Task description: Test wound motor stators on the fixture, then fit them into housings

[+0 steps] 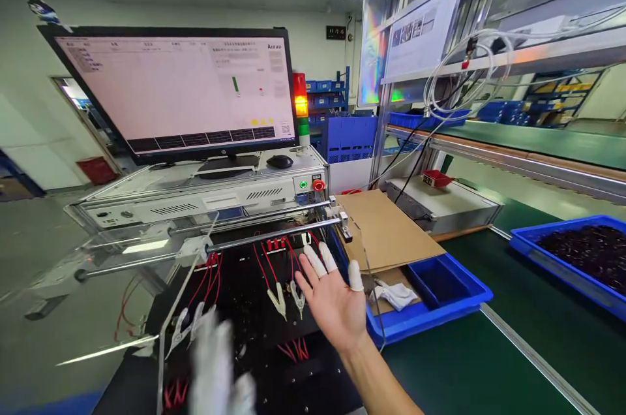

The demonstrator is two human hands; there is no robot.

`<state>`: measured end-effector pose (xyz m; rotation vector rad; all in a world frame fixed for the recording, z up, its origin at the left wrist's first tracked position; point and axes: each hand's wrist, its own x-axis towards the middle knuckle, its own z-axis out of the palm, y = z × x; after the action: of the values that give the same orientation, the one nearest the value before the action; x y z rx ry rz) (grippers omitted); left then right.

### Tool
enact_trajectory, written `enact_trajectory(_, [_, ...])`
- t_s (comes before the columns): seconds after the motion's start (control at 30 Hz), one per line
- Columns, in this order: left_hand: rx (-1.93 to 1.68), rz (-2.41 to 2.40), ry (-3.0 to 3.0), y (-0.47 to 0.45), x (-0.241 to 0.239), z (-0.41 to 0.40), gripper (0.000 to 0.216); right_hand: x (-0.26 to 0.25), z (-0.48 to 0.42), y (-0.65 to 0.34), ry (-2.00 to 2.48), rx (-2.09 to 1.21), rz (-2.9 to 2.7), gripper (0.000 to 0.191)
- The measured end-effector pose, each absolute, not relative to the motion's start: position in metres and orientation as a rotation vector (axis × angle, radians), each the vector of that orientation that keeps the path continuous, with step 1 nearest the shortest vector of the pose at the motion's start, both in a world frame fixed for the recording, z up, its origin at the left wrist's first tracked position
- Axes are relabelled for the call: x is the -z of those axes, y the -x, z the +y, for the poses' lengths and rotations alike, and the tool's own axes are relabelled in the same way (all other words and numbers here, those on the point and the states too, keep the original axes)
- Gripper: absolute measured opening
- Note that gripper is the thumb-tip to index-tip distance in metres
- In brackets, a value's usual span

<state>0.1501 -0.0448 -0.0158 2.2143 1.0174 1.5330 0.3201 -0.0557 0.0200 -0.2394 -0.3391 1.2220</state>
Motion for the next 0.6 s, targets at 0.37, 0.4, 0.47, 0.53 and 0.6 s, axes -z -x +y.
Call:
enact_trajectory(0.37, [-1.518,0.224,-2.820,-0.274,0.158,-0.080,0.031,0.027,-0.042,-0.368,0.220,-1.338,-0.144,0.052])
enact_trajectory(0.4, [-1.457,0.106,-2.769,-0.266,0.158,-0.078,0.026,0.024,-0.040,-0.370,0.197,-1.336,-0.151,0.051])
enact_trajectory(0.47, [-1.339,0.126,-2.553,-0.246,0.146,-0.063,0.026,0.016,-0.037,-0.369,0.173,-1.335,-0.177,0.050])
enact_trajectory(0.53, [-1.340,0.507,-2.255,-0.229,0.125,-0.032,0.035,0.013,-0.033,-0.368,0.177,-1.333,-0.204,0.050])
enact_trajectory(0.6, [-1.368,1.066,-1.914,-0.223,0.106,0.008,0.041,0.021,-0.026,-0.367,0.237,-1.341,-0.241,0.053])
